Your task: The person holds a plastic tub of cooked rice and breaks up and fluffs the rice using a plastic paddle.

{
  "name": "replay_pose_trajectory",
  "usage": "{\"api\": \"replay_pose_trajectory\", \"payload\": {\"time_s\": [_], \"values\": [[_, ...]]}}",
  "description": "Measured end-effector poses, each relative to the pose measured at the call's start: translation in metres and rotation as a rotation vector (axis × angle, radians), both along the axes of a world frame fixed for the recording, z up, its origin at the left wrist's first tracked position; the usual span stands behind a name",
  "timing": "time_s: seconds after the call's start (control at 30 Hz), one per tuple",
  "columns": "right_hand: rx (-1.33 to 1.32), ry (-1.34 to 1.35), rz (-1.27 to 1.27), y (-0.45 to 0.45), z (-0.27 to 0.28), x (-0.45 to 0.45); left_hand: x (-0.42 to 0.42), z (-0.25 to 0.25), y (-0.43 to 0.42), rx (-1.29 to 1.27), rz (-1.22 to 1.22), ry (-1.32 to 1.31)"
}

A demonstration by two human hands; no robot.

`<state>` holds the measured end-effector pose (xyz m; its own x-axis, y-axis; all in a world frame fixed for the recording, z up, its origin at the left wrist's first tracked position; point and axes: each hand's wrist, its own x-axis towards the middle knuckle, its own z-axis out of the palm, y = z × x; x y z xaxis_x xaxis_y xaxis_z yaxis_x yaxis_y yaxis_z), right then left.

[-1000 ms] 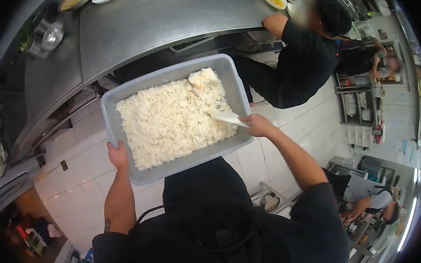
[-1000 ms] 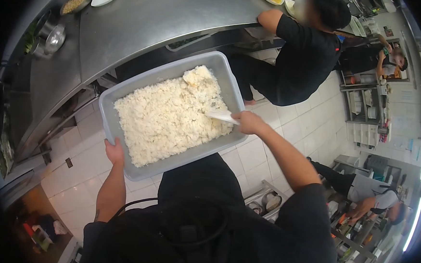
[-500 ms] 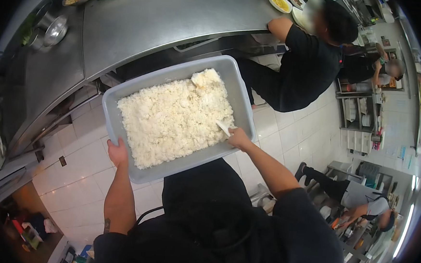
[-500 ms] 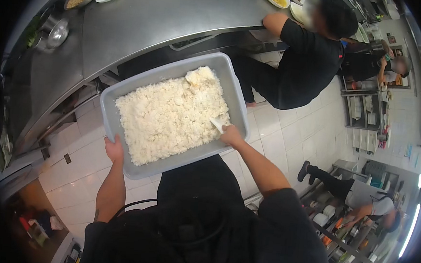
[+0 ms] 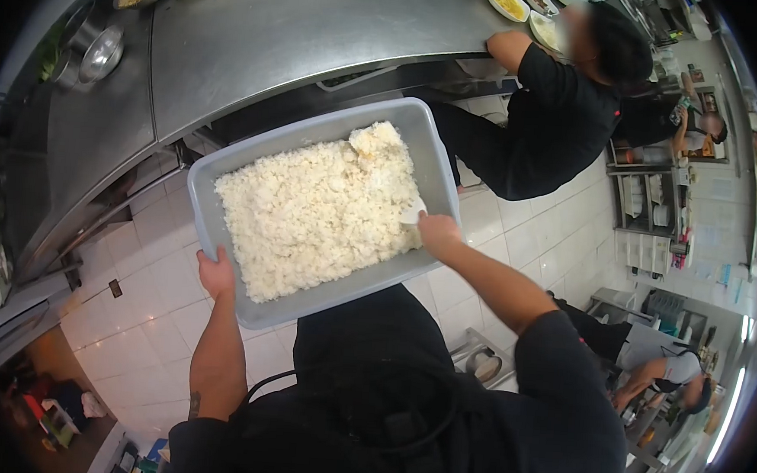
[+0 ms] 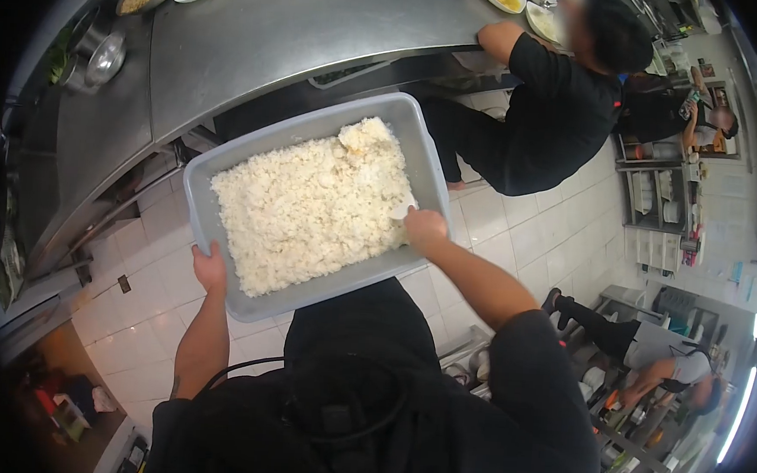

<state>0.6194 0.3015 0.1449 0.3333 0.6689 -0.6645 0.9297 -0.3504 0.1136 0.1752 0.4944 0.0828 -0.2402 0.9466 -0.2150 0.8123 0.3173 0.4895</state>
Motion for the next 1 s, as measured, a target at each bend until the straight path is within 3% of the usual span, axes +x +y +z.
{"api": "replay_pose_trajectory", "payload": {"time_s": [0.07,0.13,0.17,0.23,0.27,0.33,0.37,0.43,0.47,0.5,0.63,0.67,0.73,0.87,0.93,1.0], "values": [[0.024,-0.011,-0.045,0.007,-0.014,-0.017,0.001,0.003,0.0,-0.03,-0.001,0.043],[0.106,0.14,-0.326,0.006,-0.013,-0.02,0.001,0.002,-0.005,-0.015,0.002,0.041],[0.115,0.13,-0.326,0.003,-0.01,-0.021,0.003,0.002,-0.002,0.013,0.012,0.036],[0.138,0.484,-0.752,-0.008,-0.006,-0.03,0.004,0.005,0.0,0.004,0.003,0.011],[0.145,0.482,-0.748,-0.016,0.0,-0.031,0.002,0.007,-0.001,-0.019,-0.011,0.0],[0.068,0.633,-1.022,-0.034,0.024,-0.019,0.004,0.012,-0.002,-0.02,-0.01,-0.015],[0.07,0.632,-1.017,-0.046,0.027,-0.001,0.005,0.014,-0.002,-0.028,-0.007,-0.024],[0.378,0.429,-0.229,-0.067,0.027,0.03,0.001,0.006,-0.002,-0.002,-0.016,-0.046],[0.179,0.272,-0.152,-0.042,0.078,0.026,-0.002,0.003,-0.004,0.023,-0.032,-0.066],[0.095,0.174,-0.08,-0.027,0.096,0.027,-0.003,0.002,-0.005,0.017,-0.031,-0.061],[0.022,0.031,0.056,0.006,0.059,0.028,-0.001,0.003,-0.001,0.01,-0.026,-0.009],[0.015,0.041,0.056,0.005,0.026,0.02,-0.001,0.003,-0.002,0.0,-0.026,-0.012],[0.043,0.004,-0.171,-0.001,-0.04,0.001,0.001,0.002,-0.002,-0.006,-0.009,-0.008],[0.163,0.204,-0.34,-0.02,-0.026,-0.024,0.007,0.014,-0.002,-0.017,0.0,-0.041],[0.104,0.6,-0.914,-0.024,0.002,-0.036,0.004,0.004,-0.002,0.005,0.007,-0.028],[0.173,0.567,-0.871,-0.04,0.005,-0.015,0.0,0.002,0.0,0.02,0.003,-0.008]]}}
